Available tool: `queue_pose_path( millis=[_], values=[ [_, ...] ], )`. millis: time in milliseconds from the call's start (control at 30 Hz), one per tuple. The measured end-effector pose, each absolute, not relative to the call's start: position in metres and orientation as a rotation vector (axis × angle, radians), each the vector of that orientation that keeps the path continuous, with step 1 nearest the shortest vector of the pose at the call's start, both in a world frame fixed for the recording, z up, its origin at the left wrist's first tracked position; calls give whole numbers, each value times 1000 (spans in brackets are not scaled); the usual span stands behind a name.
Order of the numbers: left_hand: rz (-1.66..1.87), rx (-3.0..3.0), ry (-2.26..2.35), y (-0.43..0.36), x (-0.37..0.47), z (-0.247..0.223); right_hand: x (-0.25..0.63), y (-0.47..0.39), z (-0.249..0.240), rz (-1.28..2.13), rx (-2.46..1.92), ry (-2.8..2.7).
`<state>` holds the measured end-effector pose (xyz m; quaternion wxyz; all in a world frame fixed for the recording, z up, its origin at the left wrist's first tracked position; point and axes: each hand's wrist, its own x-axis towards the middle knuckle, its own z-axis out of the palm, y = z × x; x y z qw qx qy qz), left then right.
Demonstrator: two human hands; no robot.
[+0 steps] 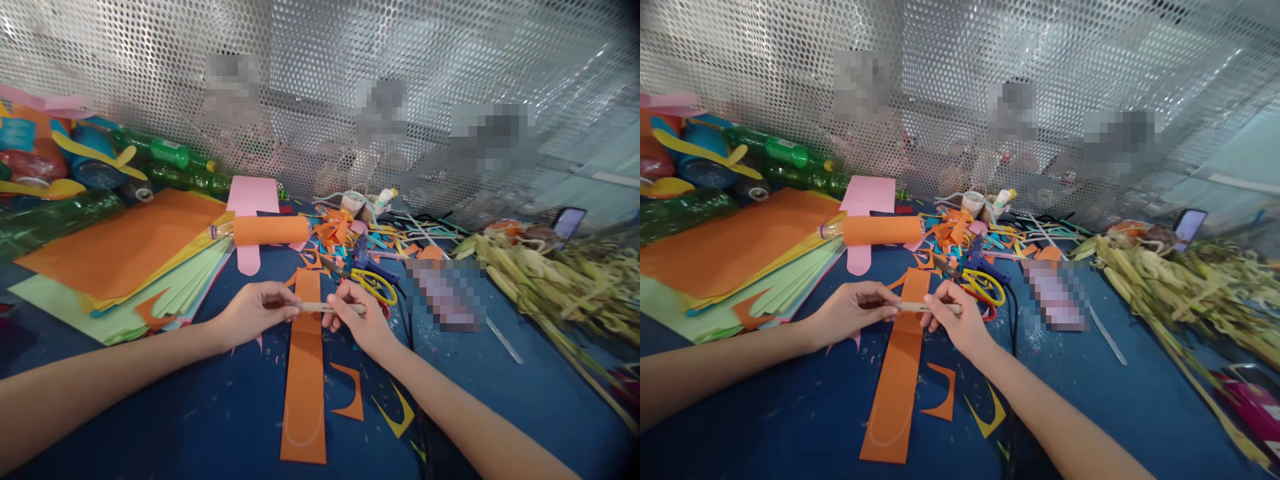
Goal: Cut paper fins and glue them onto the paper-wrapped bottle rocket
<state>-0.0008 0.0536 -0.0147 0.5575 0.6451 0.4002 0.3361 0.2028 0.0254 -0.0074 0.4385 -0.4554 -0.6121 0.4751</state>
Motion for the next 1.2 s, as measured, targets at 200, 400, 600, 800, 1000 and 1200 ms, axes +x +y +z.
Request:
queue_pose_path(
  millis=[200,400,600,800,1000,1200],
  values=[
    [986,1683,1005,63,-1,-20,198,24,-3,996,-1178,-1643],
    [735,2446,1184,60,-3,-11,233,57,7,90,-1518,-2011],
    [576,2659,1243,51,1,-9,247,95,1,-239,-1683,-2283],
    [645,2568,1169,54,-6,-13,242,130,7,-278,-1703,-2292],
    [717,2333,1099,56,-9,-8,235,96,28,-394,-1803,-2239],
    [788,1777,959,61,-5,1,244,48,15,-256,-2138,-2265]
  ],
)
